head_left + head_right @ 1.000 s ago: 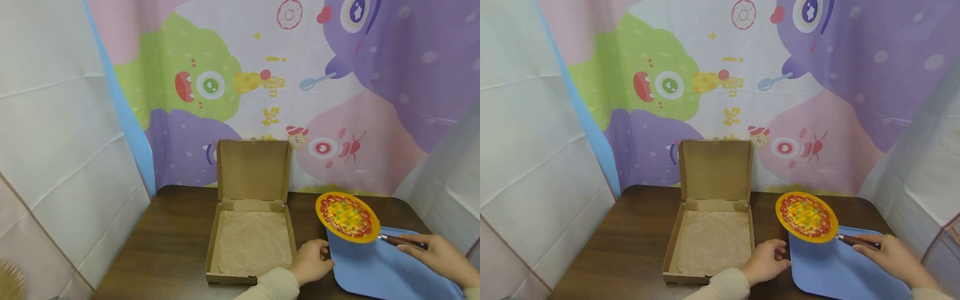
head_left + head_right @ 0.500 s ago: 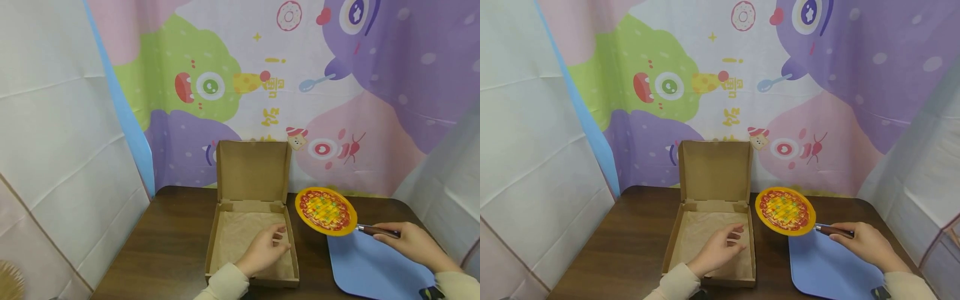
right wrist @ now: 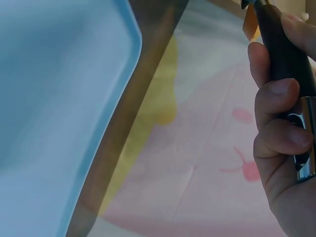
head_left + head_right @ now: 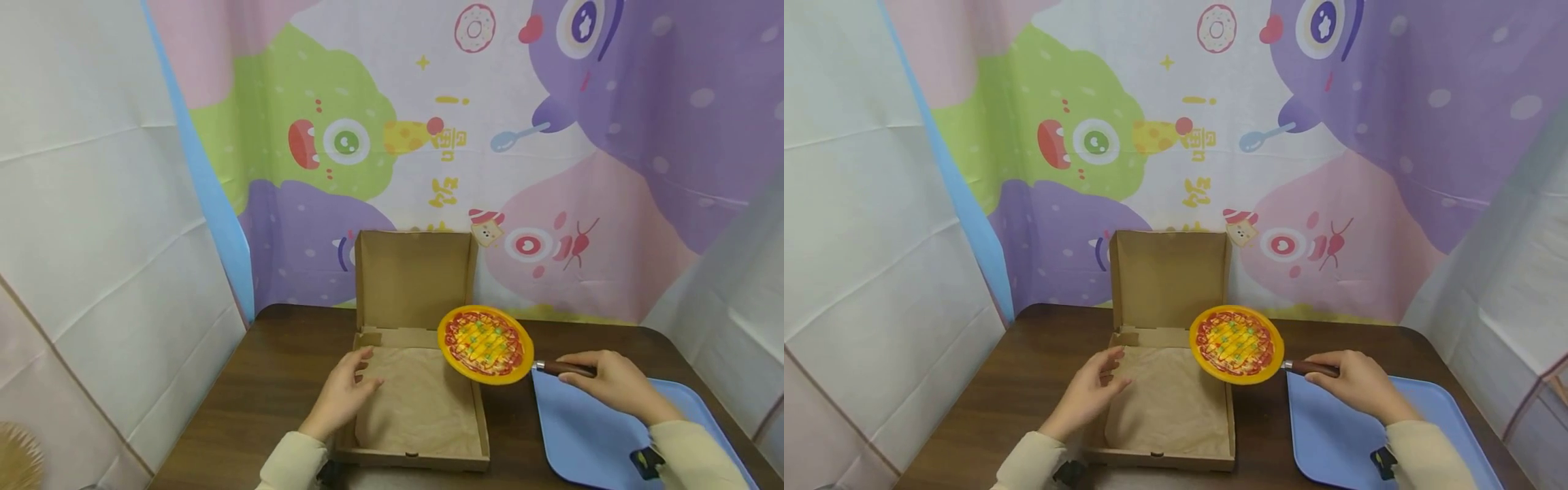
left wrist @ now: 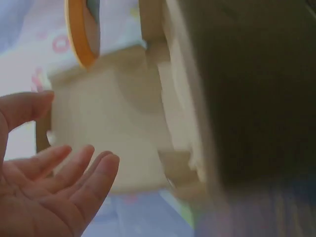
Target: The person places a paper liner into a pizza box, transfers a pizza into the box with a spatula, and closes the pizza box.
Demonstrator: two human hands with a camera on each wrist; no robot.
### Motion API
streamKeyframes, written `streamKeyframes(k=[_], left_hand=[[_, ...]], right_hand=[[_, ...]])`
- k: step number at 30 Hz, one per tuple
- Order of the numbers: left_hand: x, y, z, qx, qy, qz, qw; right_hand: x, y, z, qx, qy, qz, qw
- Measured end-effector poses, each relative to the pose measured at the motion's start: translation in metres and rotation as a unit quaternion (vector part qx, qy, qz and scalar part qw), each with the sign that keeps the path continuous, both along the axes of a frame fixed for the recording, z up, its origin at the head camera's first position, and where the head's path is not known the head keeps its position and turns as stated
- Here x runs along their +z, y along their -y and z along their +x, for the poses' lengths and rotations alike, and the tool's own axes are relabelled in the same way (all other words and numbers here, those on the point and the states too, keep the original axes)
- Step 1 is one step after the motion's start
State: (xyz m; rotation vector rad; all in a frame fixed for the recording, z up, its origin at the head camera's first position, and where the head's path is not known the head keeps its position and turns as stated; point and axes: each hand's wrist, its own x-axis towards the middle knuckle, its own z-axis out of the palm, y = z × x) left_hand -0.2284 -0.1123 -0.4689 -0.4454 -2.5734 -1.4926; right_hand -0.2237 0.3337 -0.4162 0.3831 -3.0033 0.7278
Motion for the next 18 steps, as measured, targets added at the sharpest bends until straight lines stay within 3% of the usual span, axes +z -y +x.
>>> streamKeyframes(k=[8,18], left_hand=[[-0.018,0.035,-0.010,0.030,0.051,-0.005,0.9982],[-0.038,0.043,-0.011,0.064,0.092,-0.029,0.9933]], right_hand=[[-0.012,0.029,-0.013,0.036,-0.017,-0.018,0.999],[-0.028,0.061,-0.024,0.071,0.000,-0.037,0.997]])
